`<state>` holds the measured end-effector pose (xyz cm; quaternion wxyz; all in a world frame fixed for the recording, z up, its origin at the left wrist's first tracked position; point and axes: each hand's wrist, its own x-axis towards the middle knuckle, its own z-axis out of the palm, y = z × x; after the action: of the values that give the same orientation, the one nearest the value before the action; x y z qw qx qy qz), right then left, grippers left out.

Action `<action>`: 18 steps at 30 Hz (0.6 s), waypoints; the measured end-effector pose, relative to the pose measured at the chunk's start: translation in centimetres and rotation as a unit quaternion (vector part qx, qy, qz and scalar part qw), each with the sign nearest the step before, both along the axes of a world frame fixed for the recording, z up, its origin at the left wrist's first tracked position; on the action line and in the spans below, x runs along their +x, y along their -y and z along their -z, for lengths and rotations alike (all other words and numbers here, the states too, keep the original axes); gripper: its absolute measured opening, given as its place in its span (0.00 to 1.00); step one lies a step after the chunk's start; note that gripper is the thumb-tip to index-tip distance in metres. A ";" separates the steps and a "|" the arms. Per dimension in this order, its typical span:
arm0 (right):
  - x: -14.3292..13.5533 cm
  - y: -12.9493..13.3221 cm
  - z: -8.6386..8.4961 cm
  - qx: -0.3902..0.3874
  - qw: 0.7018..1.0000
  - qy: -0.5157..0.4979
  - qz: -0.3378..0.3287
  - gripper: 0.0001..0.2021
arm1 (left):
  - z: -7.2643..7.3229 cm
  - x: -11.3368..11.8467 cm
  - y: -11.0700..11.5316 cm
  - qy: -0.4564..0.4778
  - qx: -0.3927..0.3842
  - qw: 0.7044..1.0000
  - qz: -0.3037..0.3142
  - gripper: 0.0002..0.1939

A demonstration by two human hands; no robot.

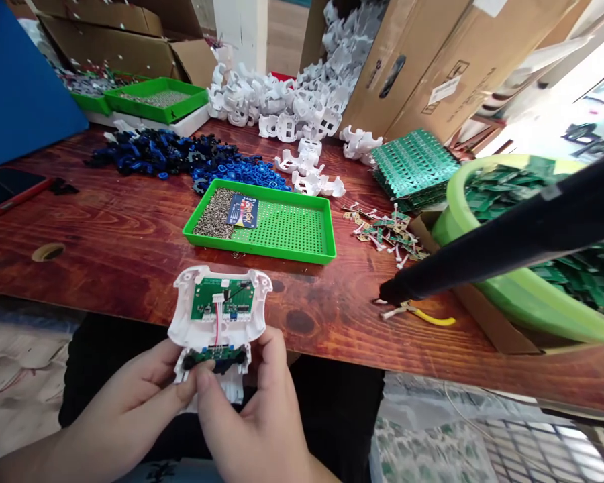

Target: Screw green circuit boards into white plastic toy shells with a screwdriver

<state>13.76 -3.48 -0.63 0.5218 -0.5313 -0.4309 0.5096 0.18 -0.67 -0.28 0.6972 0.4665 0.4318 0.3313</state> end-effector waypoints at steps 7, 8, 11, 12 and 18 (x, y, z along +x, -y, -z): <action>0.5 -0.7 0.0 0.069 0.997 0.021 -0.034 0.19 | 0.6 0.0 0.2 -0.105 0.106 0.989 0.004 0.25; 0.5 -0.7 -0.1 0.072 0.996 0.022 -0.037 0.19 | 0.6 0.0 0.2 -0.117 0.119 0.986 0.005 0.25; 0.7 -0.7 -0.1 0.083 0.995 0.030 -0.037 0.19 | 0.8 0.0 0.2 -0.152 0.163 0.975 0.007 0.25; 0.8 -0.7 -0.1 0.089 0.995 0.032 -0.033 0.20 | 0.8 0.0 0.2 -0.162 0.177 0.971 0.007 0.25; 0.6 -0.4 0.4 0.107 0.994 0.023 -0.022 0.21 | 0.9 0.3 0.6 -0.227 0.225 0.947 0.038 0.22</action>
<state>14.36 -3.10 -1.07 0.5542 -0.4742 -0.5069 0.4595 0.48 -1.32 -1.22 0.4700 0.6903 0.4745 0.2783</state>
